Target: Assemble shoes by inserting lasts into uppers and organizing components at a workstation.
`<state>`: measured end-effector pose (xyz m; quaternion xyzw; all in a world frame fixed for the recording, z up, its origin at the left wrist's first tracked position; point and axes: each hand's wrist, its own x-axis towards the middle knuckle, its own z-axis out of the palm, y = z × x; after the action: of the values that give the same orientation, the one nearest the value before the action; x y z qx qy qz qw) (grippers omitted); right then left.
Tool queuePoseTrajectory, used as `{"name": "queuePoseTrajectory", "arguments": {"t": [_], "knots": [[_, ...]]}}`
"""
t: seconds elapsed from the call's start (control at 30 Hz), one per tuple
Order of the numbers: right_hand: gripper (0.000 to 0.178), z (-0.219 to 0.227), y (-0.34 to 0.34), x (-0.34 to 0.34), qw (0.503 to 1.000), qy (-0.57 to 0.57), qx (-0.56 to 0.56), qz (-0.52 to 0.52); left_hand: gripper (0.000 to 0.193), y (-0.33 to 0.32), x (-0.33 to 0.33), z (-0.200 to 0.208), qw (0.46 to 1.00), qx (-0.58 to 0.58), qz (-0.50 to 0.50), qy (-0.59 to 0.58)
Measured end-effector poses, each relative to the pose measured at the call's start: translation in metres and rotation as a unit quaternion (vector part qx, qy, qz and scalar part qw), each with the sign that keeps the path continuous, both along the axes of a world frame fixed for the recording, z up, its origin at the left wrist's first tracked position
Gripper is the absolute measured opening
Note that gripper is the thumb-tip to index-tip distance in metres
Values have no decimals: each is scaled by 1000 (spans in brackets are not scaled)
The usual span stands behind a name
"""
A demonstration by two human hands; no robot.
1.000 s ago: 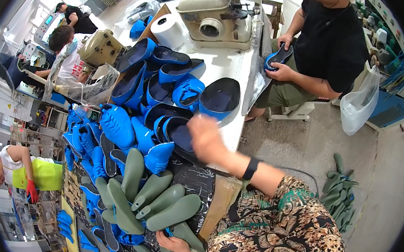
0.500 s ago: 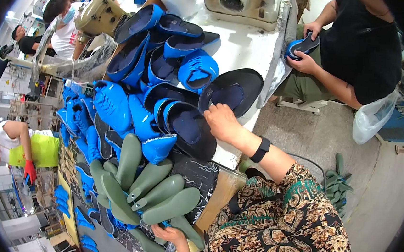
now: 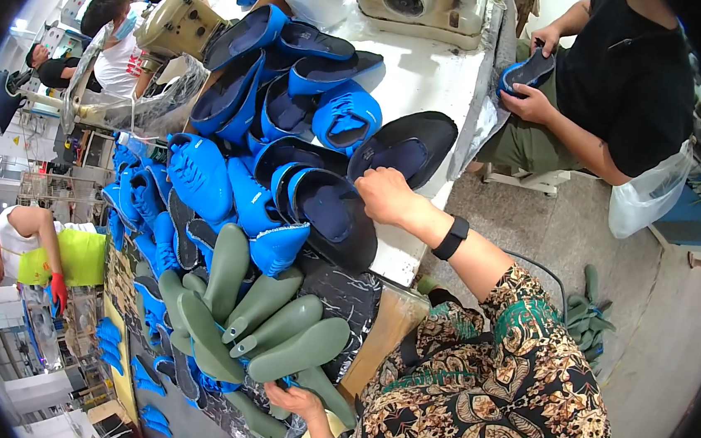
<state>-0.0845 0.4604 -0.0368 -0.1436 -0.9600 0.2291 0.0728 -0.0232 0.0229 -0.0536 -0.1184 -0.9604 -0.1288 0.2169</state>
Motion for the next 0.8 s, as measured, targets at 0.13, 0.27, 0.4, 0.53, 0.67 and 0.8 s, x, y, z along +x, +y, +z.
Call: {"name": "queuePoseTrajectory", "arguments": {"t": [0.13, 0.27, 0.4, 0.53, 0.67, 0.8], "knots": [[12, 2, 5, -3, 1000, -10, -4, 1, 43, 6, -2, 2, 1000, 19, -5, -1], [12, 7, 10, -4, 999, -32, -12, -1, 42, 9, -4, 0, 1000, 27, -11, 7], [11, 3, 12, 0, 999, -25, -28, 6, 57, 3, -2, -7, 999, 8, -6, 36], [12, -25, 13, 16, 992, 111, -50, 33, 52, -5, 0, -10, 994, -41, -13, 103], [17, -30, 14, 31, 985, 162, -40, 31, 54, 5, -3, 13, 998, -13, -3, 55], [27, -1, 9, 31, 982, 183, 3, -49, 46, 21, -8, 41, 998, 11, 3, -55]]}}
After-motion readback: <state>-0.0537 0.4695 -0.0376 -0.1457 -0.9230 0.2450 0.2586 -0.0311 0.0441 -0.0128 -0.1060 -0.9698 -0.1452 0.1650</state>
